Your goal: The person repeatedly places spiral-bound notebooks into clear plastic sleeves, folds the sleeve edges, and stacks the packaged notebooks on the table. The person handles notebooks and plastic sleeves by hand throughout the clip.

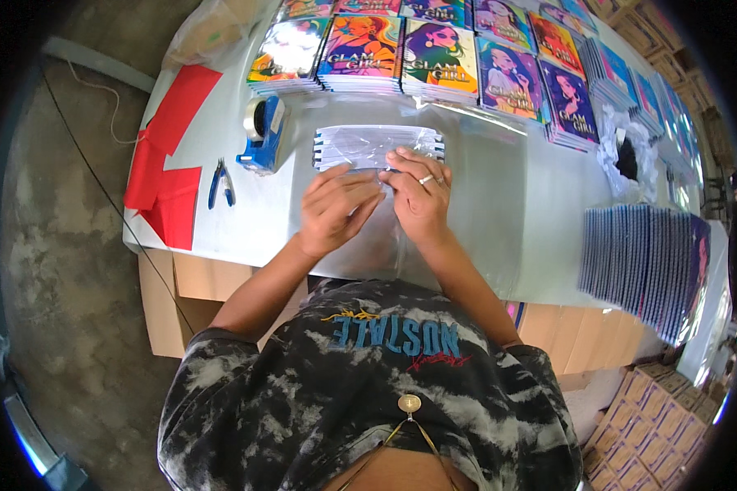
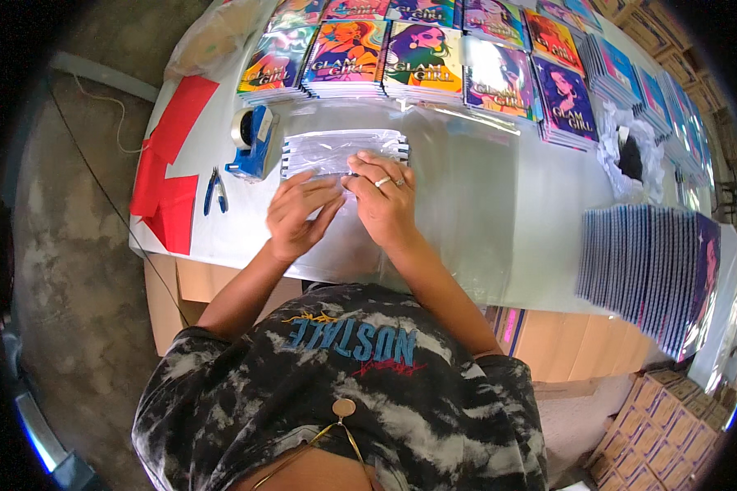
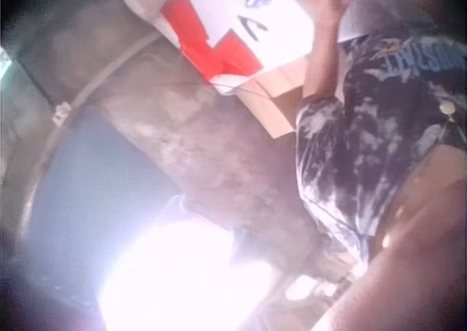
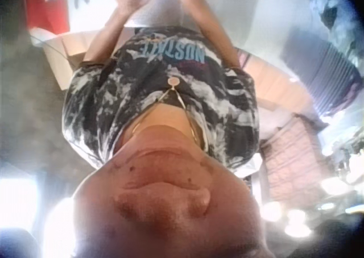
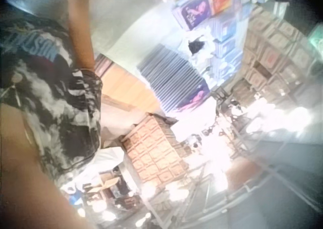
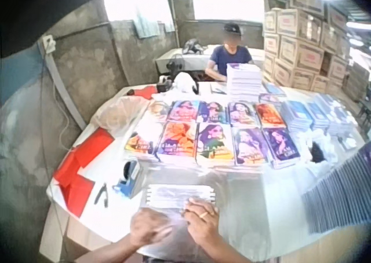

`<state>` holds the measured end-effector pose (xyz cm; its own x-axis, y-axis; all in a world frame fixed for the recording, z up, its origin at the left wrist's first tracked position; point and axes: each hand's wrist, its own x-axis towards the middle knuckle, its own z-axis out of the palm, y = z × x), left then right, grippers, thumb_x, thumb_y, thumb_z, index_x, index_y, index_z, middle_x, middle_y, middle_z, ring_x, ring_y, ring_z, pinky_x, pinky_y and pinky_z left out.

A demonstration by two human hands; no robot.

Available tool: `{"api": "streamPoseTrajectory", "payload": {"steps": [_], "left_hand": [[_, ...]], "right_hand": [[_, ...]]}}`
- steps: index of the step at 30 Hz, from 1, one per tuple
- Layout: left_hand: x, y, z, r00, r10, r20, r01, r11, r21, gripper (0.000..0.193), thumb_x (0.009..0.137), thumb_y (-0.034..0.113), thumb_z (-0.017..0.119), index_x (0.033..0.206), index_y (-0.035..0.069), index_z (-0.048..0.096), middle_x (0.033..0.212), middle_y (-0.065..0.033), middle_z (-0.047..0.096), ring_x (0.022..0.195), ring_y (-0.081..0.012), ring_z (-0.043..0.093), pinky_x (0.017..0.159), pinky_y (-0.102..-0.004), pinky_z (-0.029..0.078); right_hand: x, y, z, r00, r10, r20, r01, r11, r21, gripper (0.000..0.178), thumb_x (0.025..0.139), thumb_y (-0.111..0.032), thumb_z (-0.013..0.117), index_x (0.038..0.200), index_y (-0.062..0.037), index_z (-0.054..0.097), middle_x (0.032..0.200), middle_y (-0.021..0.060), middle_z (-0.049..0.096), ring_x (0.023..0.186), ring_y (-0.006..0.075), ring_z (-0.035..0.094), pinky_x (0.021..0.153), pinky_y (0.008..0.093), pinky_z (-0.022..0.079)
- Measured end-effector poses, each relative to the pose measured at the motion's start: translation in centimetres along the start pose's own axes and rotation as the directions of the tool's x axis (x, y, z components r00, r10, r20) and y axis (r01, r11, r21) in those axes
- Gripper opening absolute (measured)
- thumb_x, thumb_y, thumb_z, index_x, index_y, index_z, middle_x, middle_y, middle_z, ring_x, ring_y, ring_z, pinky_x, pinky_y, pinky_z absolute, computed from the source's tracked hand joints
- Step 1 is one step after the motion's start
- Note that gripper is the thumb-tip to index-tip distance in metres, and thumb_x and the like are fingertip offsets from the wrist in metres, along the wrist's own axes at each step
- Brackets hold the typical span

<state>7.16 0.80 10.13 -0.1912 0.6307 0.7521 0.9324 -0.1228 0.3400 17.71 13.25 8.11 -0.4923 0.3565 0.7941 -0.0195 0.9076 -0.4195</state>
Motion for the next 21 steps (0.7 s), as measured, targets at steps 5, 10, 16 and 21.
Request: {"api": "streamPoseTrajectory", "payload": {"steps": [5,10,16,21], "left_hand": [[-1.3,-9.8,-6.2,0.729,-0.541,-0.419,0.664,0.708,0.242,0.023,0.08,0.022,0.065,0.095,0.005,0.065,0.076,-0.0145,0.062,0.068,-0.0145,0.057,0.058,-0.0294,0.043],[-4.3,-18.2,-9.2,-0.06,-0.957,0.285,0.995,-0.036,0.091,0.032,0.082,0.037,0.06,0.088,0.006,0.067,0.067,-0.0053,0.052,0.055,-0.0105,0.036,0.05,-0.0263,0.031],[-9.3,-19.4,-10.6,0.248,-0.778,0.577,0.718,-0.252,-0.649,0.026,0.085,0.033,0.053,0.085,0.009,0.064,0.106,-0.0079,0.06,0.087,-0.0212,0.053,0.08,-0.0338,0.041],[-16.6,-18.5,-10.6,0.172,-0.898,0.404,0.983,0.127,-0.135,0.019,0.085,0.02,0.055,0.085,0.003,0.063,0.095,-0.0109,0.065,0.081,-0.0219,0.061,0.077,-0.0324,0.048]], "right_hand": [[0.2,0.3,0.0,0.999,-0.04,-0.011,0.04,0.999,-0.038,0.012,0.068,-0.004,0.068,0.072,-0.0146,0.064,0.096,-0.0016,0.066,0.098,0.0145,0.059,0.084,0.0289,0.036],[-0.1,0.6,0.4,0.996,-0.082,-0.017,0.082,0.996,-0.02,0.013,0.068,-0.004,0.07,0.072,-0.015,0.064,0.096,-0.0004,0.066,0.097,0.016,0.06,0.083,0.0282,0.036],[-0.1,0.4,0.7,0.996,-0.091,-0.025,0.09,0.995,-0.03,0.015,0.068,-0.005,0.073,0.07,-0.0164,0.063,0.095,-0.0009,0.066,0.096,0.0161,0.06,0.083,0.0282,0.036],[0.1,0.2,0.8,0.996,-0.09,-0.025,0.09,0.996,-0.019,0.016,0.067,-0.006,0.074,0.068,-0.0169,0.062,0.095,-0.0015,0.066,0.096,0.0159,0.06,0.083,0.028,0.035]]}}
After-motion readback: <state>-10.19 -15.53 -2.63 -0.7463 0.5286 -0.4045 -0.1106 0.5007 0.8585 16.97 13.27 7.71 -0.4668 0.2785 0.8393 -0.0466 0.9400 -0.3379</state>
